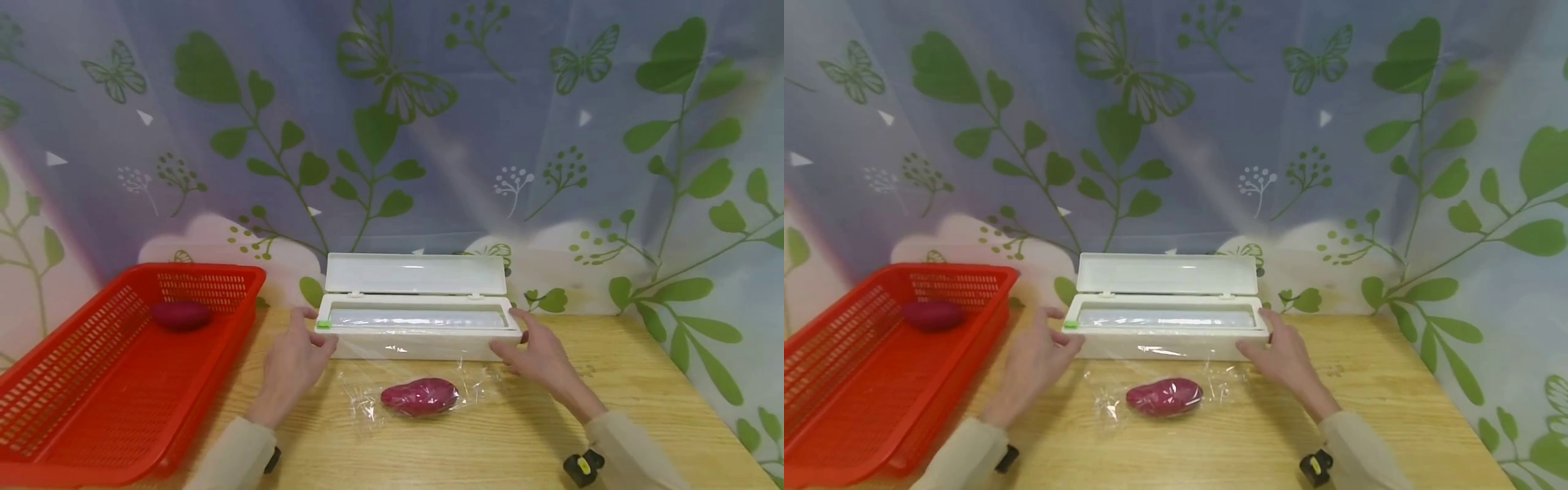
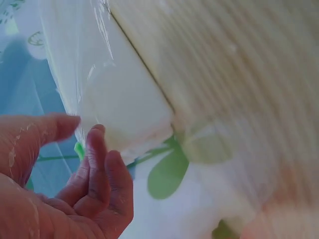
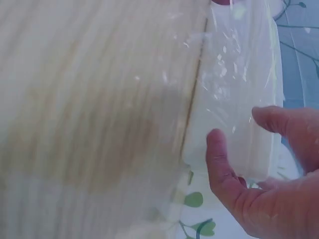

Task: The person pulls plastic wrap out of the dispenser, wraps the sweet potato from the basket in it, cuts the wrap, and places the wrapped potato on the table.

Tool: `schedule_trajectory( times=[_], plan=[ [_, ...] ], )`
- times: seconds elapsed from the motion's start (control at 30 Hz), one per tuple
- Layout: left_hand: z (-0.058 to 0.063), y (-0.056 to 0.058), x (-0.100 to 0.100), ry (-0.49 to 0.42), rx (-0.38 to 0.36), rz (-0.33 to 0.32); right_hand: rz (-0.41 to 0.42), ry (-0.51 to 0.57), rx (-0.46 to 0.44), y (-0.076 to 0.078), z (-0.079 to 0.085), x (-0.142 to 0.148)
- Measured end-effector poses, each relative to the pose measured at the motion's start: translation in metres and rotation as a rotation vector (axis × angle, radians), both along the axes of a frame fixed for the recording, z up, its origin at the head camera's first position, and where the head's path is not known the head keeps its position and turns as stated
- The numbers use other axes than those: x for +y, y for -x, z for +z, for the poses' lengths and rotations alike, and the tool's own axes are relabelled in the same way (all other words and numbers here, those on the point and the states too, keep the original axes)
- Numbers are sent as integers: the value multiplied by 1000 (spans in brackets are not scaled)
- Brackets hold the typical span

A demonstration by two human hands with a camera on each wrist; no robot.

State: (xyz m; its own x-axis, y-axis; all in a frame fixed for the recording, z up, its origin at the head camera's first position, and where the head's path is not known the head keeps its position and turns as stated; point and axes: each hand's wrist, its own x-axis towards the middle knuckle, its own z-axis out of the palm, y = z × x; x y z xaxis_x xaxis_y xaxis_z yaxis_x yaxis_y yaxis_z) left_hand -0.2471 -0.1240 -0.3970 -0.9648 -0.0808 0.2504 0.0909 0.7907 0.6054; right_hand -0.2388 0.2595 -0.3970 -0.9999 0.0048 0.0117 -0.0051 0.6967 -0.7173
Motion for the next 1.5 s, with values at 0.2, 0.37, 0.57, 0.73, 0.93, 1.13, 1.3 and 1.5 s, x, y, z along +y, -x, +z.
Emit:
schedule_trajectory(
  times=[0.2,0.37,0.57,0.73,0.93,1.13,1.3,1.5],
  plan=[
    [-4,-2,0,-164,-62,-1,-45,23,23,-4,-5,-4],
    [-6,-3,-4,-191,-101,-43,-75,26,33,-6,-6,-8],
    [-5,-6,-6,-162,-93,-73,-92,41,45,-10,-4,-11],
    [-4,-9,-5,-177,-70,-95,-29,-39,237,-14,-7,-8],
    [-2,-11,-3,-187,-67,-105,169,-311,652,-17,-15,-1],
    [0,-9,-1,-177,-26,-105,457,-520,698,-11,-14,-3],
    [0,-9,-1,-158,12,-131,445,-605,702,-7,-14,-8],
    [1,-9,-3,-140,34,-172,365,-516,742,-10,-9,-7]
  ],
)
